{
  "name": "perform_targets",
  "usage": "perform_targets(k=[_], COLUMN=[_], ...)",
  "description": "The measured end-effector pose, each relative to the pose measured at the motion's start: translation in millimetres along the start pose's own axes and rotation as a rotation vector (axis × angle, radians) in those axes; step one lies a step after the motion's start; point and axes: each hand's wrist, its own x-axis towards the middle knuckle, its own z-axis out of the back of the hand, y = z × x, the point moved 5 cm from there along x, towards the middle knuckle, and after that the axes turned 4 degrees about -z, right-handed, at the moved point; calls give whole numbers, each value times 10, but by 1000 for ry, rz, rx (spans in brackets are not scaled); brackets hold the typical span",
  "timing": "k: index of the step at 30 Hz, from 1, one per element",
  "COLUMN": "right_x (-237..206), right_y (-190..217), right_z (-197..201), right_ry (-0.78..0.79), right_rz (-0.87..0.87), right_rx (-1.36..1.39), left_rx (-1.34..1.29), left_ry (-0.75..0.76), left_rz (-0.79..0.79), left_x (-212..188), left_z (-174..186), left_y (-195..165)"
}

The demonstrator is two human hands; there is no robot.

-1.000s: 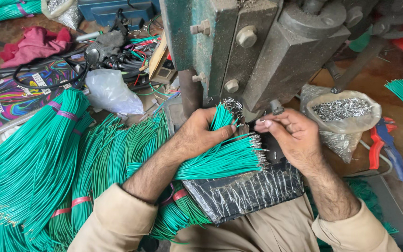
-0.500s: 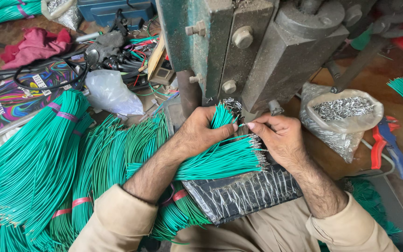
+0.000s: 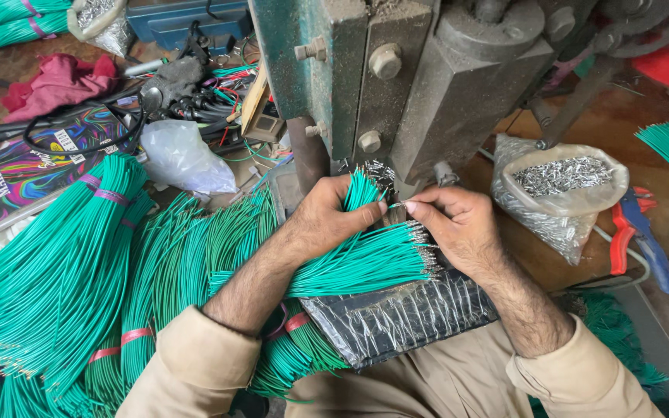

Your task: The person sits at a bench crimping press, inserting a metal terminal into the press die and placing the stripped end of a green wire into it, then operating the press to crimp the terminal onto the wire. They repeat this cycle one wire at a time, taking wires from a large bundle on the bench and setting crimped wires back with the bundle.

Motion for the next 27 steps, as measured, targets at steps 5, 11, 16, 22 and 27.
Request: perform_targets(k=[5, 11, 16, 22, 27], right_x=[-242, -445, -482, -262, -113], right_y=[263, 457, 266, -33, -42], right_z=[168, 444, 482, 407, 230], right_ry=[73, 101, 61, 20, -23], right_rz=[90, 209, 70, 23, 95], right_rx=[-31, -716, -645, -21, 61], left_rx=[-42, -111, -87, -123, -100], left_ry=[50, 54, 34, 39, 28], left_rz=[-91, -51, -35, -43, -44], left_x=[-40, -17, -18, -3, -32], left_z=[-51, -60, -44, -43, -52], left_y=[-27, 6, 15, 19, 10])
